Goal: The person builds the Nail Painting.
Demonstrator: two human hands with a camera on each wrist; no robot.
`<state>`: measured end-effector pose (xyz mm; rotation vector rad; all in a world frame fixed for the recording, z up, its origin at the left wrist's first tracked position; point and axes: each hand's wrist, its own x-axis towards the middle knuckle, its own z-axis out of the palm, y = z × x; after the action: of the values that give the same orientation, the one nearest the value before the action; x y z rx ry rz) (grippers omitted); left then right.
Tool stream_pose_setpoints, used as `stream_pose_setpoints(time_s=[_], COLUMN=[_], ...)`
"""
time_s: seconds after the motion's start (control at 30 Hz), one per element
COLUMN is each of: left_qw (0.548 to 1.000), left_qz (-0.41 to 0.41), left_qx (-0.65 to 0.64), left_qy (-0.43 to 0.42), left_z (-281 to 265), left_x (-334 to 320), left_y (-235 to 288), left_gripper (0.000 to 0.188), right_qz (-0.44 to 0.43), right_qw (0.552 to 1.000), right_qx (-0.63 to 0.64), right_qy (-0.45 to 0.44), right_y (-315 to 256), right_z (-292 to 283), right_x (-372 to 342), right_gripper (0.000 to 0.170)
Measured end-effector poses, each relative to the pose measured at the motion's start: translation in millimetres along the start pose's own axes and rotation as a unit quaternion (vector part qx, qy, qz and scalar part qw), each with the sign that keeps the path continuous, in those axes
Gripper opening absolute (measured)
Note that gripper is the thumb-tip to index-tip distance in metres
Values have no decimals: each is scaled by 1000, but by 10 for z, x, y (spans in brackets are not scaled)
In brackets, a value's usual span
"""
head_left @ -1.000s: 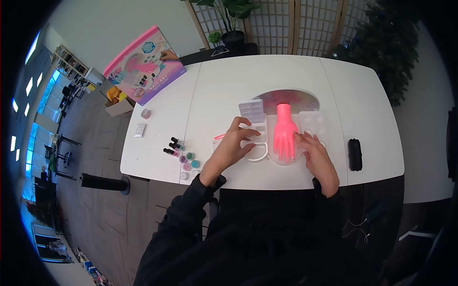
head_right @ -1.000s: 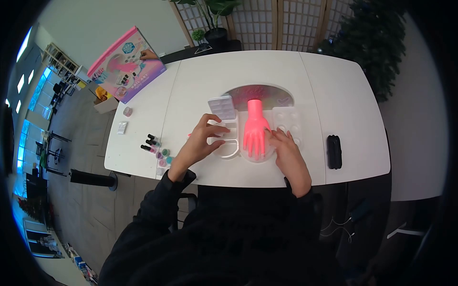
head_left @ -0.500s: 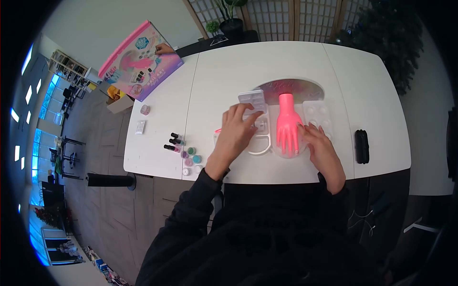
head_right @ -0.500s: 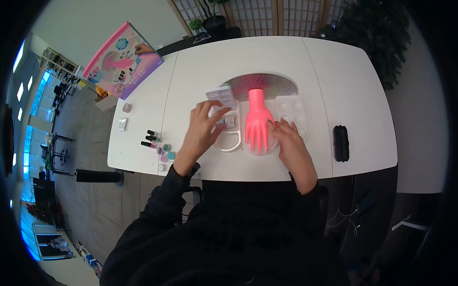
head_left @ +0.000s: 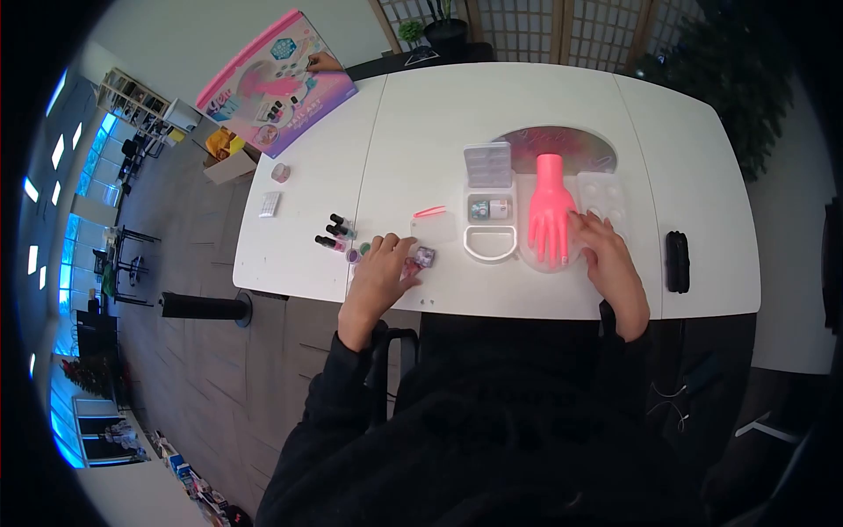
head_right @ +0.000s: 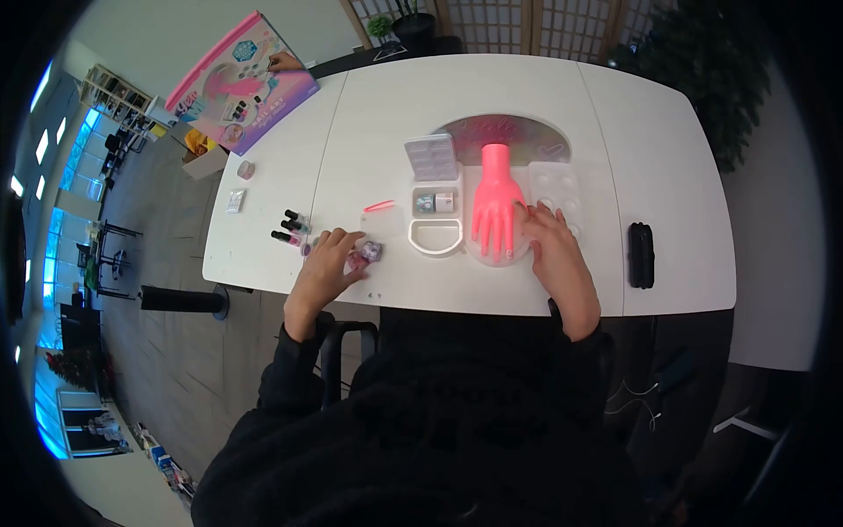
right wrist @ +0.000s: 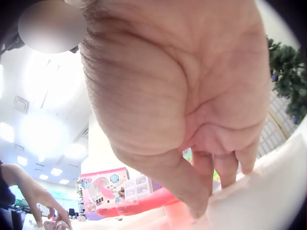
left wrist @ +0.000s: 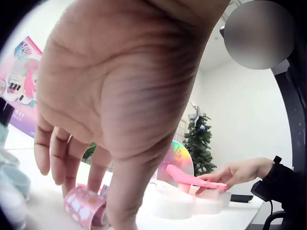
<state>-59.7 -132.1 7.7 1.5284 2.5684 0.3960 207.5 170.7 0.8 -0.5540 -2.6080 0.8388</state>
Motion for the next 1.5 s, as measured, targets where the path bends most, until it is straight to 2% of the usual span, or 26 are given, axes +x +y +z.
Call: stream_pose_setpoints(time_s=[0.03,0.13,0.17,0.23,0.27,0.33,0.43,0.53,0.67,0.77,0.83,0.87,0.93,0.97,1.03,1.07,1.13,1.17,1.23,1.27,1.33,1.47,1.5], left_qw=[1000,999,999,993,993,992,990,980,987,991,988,988,991,991,989,989,973,973,945,939,934,923,922], left_qz=[-5,14,14,-25,-24,-36,-1,-10,-9,-20,-7,-6,32,34,24,26,62,66,155,173,200,223,232], left_qx=[-7,-34,-34,-114,-114,-119,-130,-167,-130,-82,-103,-104,-75,-76,-116,-115,-208,-209,-276,-291,-292,-314,-308], left_qy=[7,24,26,23,24,25,53,106,96,102,112,111,108,106,88,86,79,79,80,62,46,-14,-39], left_z=[16,-41,-63,-102,-112,-128,-46,0,-2,93,155,210,278,270,190,97,-94,-134,-156,-138,-56,-32,-23], left_x=[12,-8,-5,21,39,53,84,62,89,141,188,203,249,276,282,295,372,415,502,534,566,538,557], left_y=[5,20,15,-1,-10,-36,-153,-103,-29,1,3,-30,-49,-32,44,110,305,406,613,701,828,979,931], left_gripper=[65,55,55,39,39,26,24,31,40,44,41,41,40,40,38,38,37,37,37,40,41,52,55], right_qz=[6,10,8,7,6,0,-5,-12,-13,9,-5,-3,-46,-44,-131,-129,-129,-128,-154,-154,-118,-22,-48], right_qw=[1000,1000,1000,1000,1000,1000,1000,1000,1000,1000,997,997,990,990,982,982,990,990,979,979,976,973,975], right_qx=[3,8,7,3,2,2,-7,-3,-18,21,-51,-52,-89,-90,-73,-72,58,55,120,118,177,231,214], right_qy=[-1,-16,-16,-14,-13,1,-9,-15,-14,-5,49,49,95,96,112,114,24,27,63,65,43,-10,24], right_y=[-17,13,18,34,47,48,-26,-70,-99,-147,-180,-196,-239,-267,-355,-411,-556,-671,-902,-932,-926,-779,-739], right_z=[-3,-13,-10,-1,5,23,-34,-82,-107,-123,-113,-106,-96,-102,-84,-40,39,105,263,336,475,425,407], right_x=[0,10,11,7,7,-16,-8,4,18,12,-8,-6,0,17,51,56,66,85,131,142,146,141,141], right_gripper=[55,51,51,52,52,52,55,57,58,56,54,54,50,50,46,46,42,42,46,46,56,51,42])
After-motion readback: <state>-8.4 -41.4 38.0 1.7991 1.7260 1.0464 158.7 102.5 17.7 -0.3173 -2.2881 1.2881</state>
